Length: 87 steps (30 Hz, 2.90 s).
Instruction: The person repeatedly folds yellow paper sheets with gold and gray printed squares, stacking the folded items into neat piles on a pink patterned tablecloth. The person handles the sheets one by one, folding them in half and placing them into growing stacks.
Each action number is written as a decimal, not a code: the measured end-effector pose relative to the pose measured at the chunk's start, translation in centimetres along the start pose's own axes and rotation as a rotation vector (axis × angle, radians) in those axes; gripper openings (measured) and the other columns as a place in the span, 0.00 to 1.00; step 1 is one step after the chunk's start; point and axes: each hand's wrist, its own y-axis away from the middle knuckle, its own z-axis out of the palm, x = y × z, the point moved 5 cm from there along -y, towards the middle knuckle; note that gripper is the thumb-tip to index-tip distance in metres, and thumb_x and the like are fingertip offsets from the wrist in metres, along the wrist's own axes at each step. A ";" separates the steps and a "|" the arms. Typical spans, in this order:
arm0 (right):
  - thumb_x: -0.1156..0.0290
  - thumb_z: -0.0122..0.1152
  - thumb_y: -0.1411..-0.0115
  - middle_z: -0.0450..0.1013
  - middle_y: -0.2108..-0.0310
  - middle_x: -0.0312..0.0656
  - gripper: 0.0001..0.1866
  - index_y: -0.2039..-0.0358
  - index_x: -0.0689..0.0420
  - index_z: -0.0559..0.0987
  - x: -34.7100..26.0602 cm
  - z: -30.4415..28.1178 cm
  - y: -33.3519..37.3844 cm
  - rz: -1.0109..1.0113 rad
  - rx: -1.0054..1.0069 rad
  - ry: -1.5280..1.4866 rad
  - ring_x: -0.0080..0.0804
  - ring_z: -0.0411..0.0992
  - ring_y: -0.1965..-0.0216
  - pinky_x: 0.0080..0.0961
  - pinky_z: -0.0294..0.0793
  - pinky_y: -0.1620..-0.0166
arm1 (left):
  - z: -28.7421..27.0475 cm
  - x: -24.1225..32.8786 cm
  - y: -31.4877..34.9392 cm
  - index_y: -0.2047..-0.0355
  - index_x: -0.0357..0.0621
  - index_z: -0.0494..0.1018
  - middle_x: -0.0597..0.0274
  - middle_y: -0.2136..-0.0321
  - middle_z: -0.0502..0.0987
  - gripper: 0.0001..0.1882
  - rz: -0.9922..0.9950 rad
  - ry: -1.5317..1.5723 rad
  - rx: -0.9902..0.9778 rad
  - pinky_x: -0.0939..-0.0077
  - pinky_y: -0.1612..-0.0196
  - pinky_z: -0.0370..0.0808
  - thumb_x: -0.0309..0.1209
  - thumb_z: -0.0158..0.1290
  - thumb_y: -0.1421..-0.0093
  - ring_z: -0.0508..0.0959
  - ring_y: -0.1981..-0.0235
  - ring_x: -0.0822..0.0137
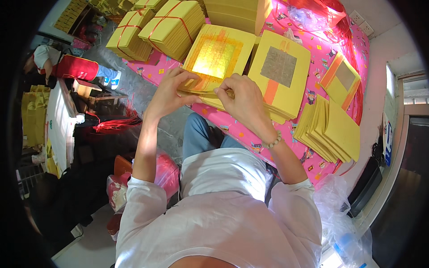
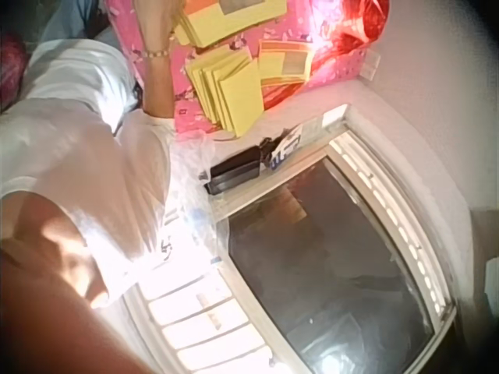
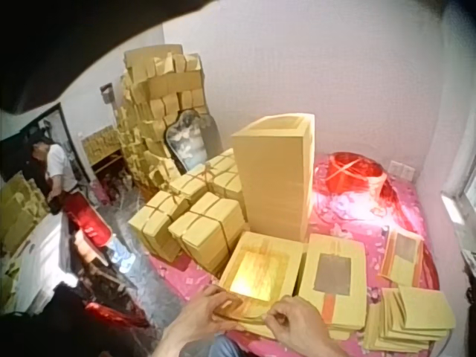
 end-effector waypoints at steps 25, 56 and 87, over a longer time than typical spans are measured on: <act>0.60 0.49 0.31 0.69 0.52 0.39 0.20 0.47 0.61 0.68 3.7 -4.4 -6.1 -0.055 0.285 -0.761 0.23 0.65 0.49 0.23 0.62 0.44 | -0.3 -4.6 1.0 0.52 0.39 0.73 0.63 0.58 0.78 0.12 -0.060 0.943 0.611 0.77 0.51 0.71 0.28 0.52 0.35 0.76 0.55 0.73; 0.51 0.34 0.28 0.66 0.50 0.42 0.28 0.49 0.66 0.69 3.8 -4.6 -6.8 -0.071 0.277 -0.747 0.30 0.62 0.47 0.25 0.55 0.39 | 0.8 -5.7 0.6 0.46 0.38 0.64 0.58 0.51 0.73 0.17 0.005 0.871 0.653 0.73 0.45 0.67 0.22 0.50 0.36 0.71 0.48 0.69; 0.55 0.43 0.31 0.68 0.46 0.41 0.28 0.38 0.59 0.61 -0.4 -2.6 -4.4 -0.120 -0.032 -0.933 0.26 0.64 0.43 0.27 0.66 0.42 | 2.1 3.5 -4.4 0.52 0.37 0.63 0.58 0.56 0.73 0.22 0.000 1.197 0.232 0.72 0.46 0.69 0.21 0.60 0.45 0.73 0.52 0.69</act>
